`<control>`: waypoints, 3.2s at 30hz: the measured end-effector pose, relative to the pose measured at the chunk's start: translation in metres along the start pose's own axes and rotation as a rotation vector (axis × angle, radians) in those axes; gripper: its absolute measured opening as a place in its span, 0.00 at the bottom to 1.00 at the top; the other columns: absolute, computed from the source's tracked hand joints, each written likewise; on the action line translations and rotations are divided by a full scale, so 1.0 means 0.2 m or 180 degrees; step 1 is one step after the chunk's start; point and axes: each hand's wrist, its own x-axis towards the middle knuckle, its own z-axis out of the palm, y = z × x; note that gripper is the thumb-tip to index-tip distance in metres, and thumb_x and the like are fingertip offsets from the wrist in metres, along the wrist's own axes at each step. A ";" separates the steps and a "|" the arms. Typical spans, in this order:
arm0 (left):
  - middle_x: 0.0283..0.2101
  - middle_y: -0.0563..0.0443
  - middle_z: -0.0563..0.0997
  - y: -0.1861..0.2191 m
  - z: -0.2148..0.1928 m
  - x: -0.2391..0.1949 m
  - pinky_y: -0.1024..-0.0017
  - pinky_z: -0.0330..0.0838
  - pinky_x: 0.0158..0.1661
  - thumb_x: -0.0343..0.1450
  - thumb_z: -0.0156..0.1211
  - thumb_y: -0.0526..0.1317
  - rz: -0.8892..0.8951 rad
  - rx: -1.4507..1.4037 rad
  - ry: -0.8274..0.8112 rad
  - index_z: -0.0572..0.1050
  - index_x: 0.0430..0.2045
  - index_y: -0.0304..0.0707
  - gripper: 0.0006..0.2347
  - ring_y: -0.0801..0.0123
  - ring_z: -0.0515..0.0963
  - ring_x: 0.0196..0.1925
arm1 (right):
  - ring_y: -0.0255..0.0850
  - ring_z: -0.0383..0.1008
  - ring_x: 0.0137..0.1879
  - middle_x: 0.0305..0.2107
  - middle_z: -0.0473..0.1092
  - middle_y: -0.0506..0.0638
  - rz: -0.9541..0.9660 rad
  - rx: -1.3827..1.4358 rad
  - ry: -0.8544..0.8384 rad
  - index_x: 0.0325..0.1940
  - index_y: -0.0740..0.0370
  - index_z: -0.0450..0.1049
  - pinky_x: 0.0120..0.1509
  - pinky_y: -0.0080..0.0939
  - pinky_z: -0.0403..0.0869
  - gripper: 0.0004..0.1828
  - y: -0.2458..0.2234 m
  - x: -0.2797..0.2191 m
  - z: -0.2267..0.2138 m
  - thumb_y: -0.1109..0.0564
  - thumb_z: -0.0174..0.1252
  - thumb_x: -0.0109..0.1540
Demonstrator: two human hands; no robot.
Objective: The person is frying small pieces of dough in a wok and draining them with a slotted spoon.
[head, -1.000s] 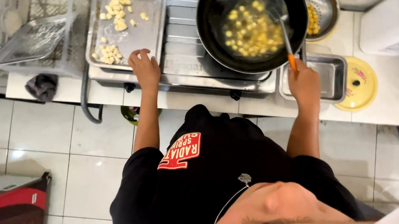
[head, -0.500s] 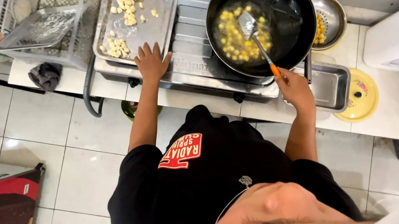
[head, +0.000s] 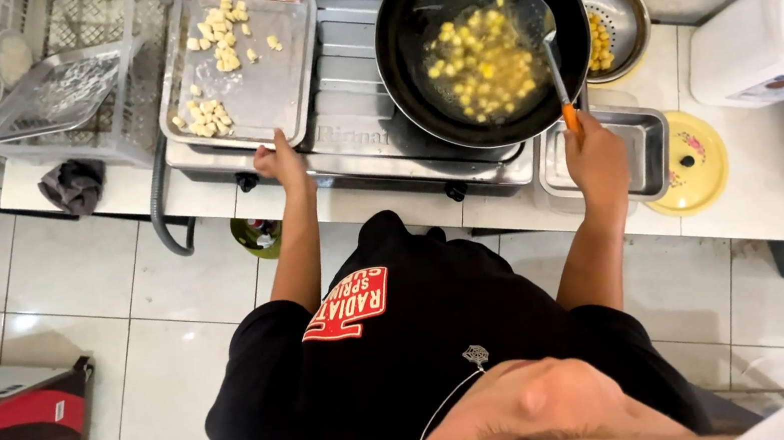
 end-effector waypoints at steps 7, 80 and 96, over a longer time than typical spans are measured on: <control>0.56 0.43 0.63 0.00 -0.01 0.03 0.63 0.72 0.39 0.70 0.62 0.36 -0.0669 -0.0663 -0.0336 0.49 0.53 0.48 0.26 0.64 0.71 0.50 | 0.58 0.78 0.37 0.31 0.76 0.63 0.0576 0.0356 -0.0639 0.61 0.55 0.76 0.43 0.55 0.74 0.18 -0.19 0.00 -0.01 0.51 0.58 0.67; 0.30 0.58 0.74 0.14 0.49 -1.65 0.75 0.69 0.33 0.77 0.54 0.51 -0.0328 0.1905 -0.5619 0.76 0.36 0.40 0.14 0.77 0.72 0.31 | 0.42 0.70 0.24 0.22 0.73 0.53 0.0816 0.1213 -0.0736 0.63 0.53 0.72 0.30 0.45 0.68 0.19 0.02 -0.03 -0.22 0.52 0.57 0.68; 0.23 0.62 0.68 0.81 0.63 -1.63 0.77 0.60 0.27 0.77 0.58 0.45 0.0983 0.1553 -0.5208 0.73 0.29 0.36 0.12 0.82 0.64 0.26 | 0.59 0.77 0.42 0.40 0.77 0.61 -0.0538 0.0277 0.0425 0.68 0.57 0.69 0.42 0.55 0.74 0.25 -0.04 -0.22 -0.13 0.56 0.60 0.66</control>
